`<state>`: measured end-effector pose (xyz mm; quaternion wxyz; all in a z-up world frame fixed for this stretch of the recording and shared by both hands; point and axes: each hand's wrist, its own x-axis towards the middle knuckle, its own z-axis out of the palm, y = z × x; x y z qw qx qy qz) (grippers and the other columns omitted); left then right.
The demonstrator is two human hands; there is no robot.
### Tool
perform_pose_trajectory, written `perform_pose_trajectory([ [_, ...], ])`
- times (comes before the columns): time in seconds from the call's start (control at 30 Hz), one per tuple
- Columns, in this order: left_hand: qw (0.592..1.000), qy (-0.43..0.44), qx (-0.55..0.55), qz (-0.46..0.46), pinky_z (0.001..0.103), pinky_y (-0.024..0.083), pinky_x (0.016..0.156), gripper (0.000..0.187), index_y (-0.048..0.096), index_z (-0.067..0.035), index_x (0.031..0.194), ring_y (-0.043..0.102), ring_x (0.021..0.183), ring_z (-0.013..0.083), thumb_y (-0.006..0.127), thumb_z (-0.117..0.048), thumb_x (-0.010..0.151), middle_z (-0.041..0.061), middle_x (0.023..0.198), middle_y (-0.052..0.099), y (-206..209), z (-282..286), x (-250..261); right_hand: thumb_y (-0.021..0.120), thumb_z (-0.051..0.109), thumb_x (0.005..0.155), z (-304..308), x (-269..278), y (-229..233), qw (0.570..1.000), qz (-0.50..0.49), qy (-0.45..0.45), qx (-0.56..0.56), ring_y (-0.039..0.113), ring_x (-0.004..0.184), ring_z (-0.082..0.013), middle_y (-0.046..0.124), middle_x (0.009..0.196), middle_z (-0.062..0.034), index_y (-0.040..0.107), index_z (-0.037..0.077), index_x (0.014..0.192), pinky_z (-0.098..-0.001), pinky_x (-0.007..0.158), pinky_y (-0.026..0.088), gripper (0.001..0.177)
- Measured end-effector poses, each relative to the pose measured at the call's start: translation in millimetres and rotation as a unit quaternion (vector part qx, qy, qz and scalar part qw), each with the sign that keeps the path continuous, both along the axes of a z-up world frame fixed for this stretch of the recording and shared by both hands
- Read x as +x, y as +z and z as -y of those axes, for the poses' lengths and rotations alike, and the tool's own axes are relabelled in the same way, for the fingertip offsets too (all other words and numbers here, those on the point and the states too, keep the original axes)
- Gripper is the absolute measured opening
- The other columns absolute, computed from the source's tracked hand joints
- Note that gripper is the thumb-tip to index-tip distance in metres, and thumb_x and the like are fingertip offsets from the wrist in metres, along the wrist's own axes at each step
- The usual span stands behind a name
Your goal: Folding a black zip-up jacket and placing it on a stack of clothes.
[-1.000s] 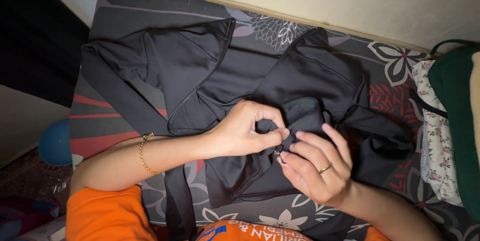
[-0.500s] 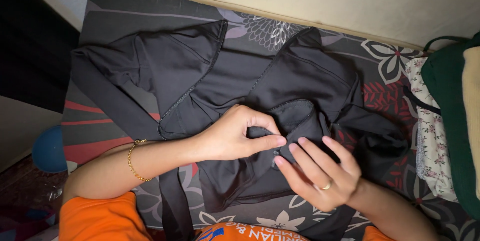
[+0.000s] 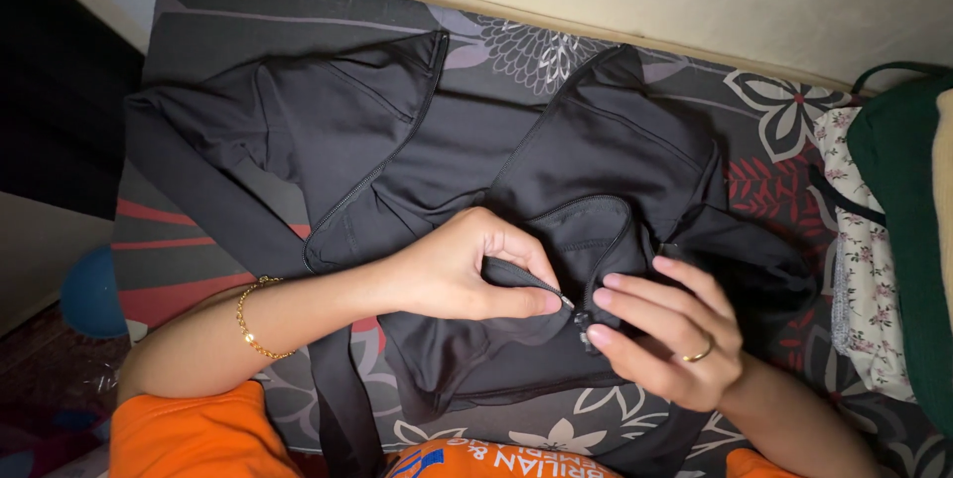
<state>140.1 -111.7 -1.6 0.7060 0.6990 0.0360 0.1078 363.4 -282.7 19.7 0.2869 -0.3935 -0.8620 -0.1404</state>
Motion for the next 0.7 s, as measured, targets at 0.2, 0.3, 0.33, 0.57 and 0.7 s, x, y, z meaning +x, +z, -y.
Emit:
perform_pose_trajectory([
  [0.2,1.000,-0.007,0.004,0.005,0.024,0.058,0.089,0.014,0.078,-0.003,0.099,0.074,0.091,0.0069,0.077,-0.013,0.090,0.005,0.095,0.081,0.9,-2.9,-1.2,0.068,0.005,0.094,-5.6,-3.8,-1.6,1.000,-0.006,-0.017,0.006,0.075,0.100,-0.0296,0.071,0.114,-0.0119,0.055,0.013,0.118,-0.0515,0.100,0.052,0.028],
  [0.3,1.000,-0.012,0.012,-0.002,0.023,0.058,0.083,0.014,0.078,-0.003,0.098,0.073,0.085,0.0053,0.076,-0.014,0.089,0.003,0.092,0.081,4.6,-2.5,-2.3,0.068,0.007,0.095,-6.2,-3.7,-1.2,1.000,-0.001,-0.011,0.003,0.075,0.100,-0.0290,0.072,0.114,-0.0119,0.055,0.012,0.117,-0.0517,0.100,0.051,0.026],
  [0.33,1.000,-0.012,0.011,-0.003,0.023,0.058,0.083,0.014,0.078,-0.003,0.098,0.073,0.085,0.0053,0.076,-0.014,0.089,0.003,0.092,0.081,5.1,-2.0,-2.4,0.068,0.007,0.095,-6.2,-3.8,-1.6,1.000,-0.001,-0.011,0.001,0.075,0.100,-0.0290,0.072,0.114,-0.0119,0.055,0.012,0.117,-0.0517,0.100,0.051,0.026],
  [0.57,0.999,0.016,0.047,-0.016,0.022,0.057,0.075,0.014,0.079,-0.005,0.090,0.073,0.076,0.0048,0.078,-0.018,0.085,0.003,0.082,0.080,6.4,-1.3,-2.7,0.069,0.011,0.096,-7.3,-4.8,-1.8,1.000,0.005,0.013,-0.005,0.075,0.102,-0.0284,0.073,0.113,-0.0123,0.059,0.011,0.113,-0.0523,0.102,0.048,0.019],
  [0.7,0.997,0.032,0.062,-0.023,0.023,0.057,0.071,0.014,0.079,-0.005,0.085,0.073,0.071,0.0055,0.079,-0.019,0.081,0.004,0.078,0.079,2.5,-0.4,-1.7,0.071,0.012,0.097,-7.8,-5.1,-1.6,1.000,0.008,0.018,-0.007,0.074,0.103,-0.0282,0.073,0.114,-0.0121,0.060,0.011,0.111,-0.0520,0.103,0.046,0.018],
])
